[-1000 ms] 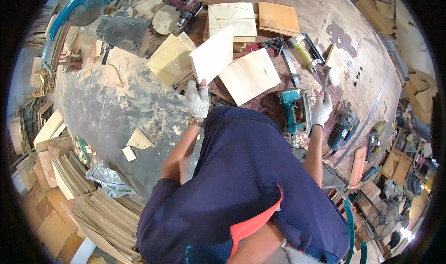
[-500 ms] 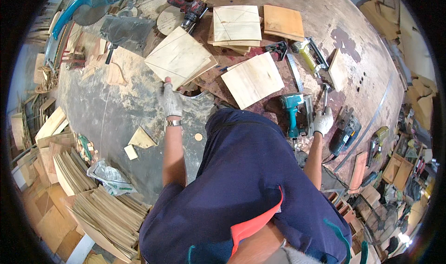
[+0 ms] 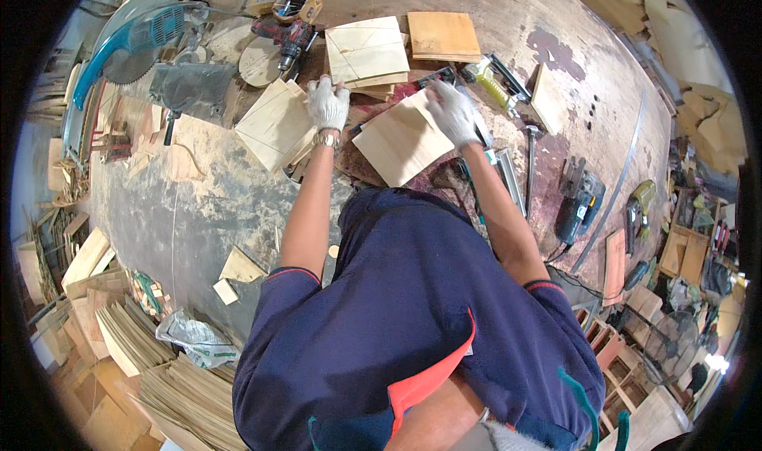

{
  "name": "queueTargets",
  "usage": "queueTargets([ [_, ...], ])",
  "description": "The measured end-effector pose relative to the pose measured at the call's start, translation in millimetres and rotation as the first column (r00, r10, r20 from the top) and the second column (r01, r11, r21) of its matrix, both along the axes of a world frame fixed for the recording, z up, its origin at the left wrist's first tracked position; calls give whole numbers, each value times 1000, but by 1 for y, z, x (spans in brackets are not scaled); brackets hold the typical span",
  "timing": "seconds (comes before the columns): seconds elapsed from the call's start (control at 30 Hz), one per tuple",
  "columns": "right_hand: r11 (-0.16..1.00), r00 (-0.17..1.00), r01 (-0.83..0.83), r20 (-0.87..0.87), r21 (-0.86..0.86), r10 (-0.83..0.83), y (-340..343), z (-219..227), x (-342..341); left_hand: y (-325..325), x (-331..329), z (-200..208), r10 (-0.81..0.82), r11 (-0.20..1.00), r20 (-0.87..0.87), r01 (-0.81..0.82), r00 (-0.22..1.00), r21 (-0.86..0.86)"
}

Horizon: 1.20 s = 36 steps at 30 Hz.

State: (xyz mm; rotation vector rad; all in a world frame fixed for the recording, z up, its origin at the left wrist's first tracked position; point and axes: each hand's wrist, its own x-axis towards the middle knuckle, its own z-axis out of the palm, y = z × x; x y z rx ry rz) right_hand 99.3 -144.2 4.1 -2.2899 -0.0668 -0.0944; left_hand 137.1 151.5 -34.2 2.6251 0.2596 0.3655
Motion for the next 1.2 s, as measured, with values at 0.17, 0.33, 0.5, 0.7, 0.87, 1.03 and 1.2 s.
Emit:
queueTargets([
  [0.17, 983, 994, -113, -7, -147, 113, 36, -43, 79, -3, 18, -40, 6, 999, 130, -10, 991, 33],
  [0.33, 998, 981, 57, 187, 11, -58, 35, -41, 62, -18, -30, -9, -57, 998, 194, 60, 979, -8],
  [0.5, 958, 976, 122, -209, 261, -68, 4, 7, -5, -28, -132, 48, -176, 919, 30, 176, 984, -353],
  [0.7, 981, 993, -58, -110, -187, 38, -40, -22, -82, -19, -214, 6, -356, 800, -313, 114, 881, -590],
  [0.87, 912, 965, -153, -256, -381, 55, -23, -21, -99, -22, -193, -30, -434, 797, -453, 99, 779, -595],
  [1.03, 872, 935, -231, -347, -432, 76, 1, -4, -112, -10, -188, -51, -273, 825, -317, 51, 908, -563],
  [1.2, 854, 954, -252, -265, -456, 140, 2, -23, -129, 2, -187, -31, -309, 908, -312, 181, 899, -377],
])
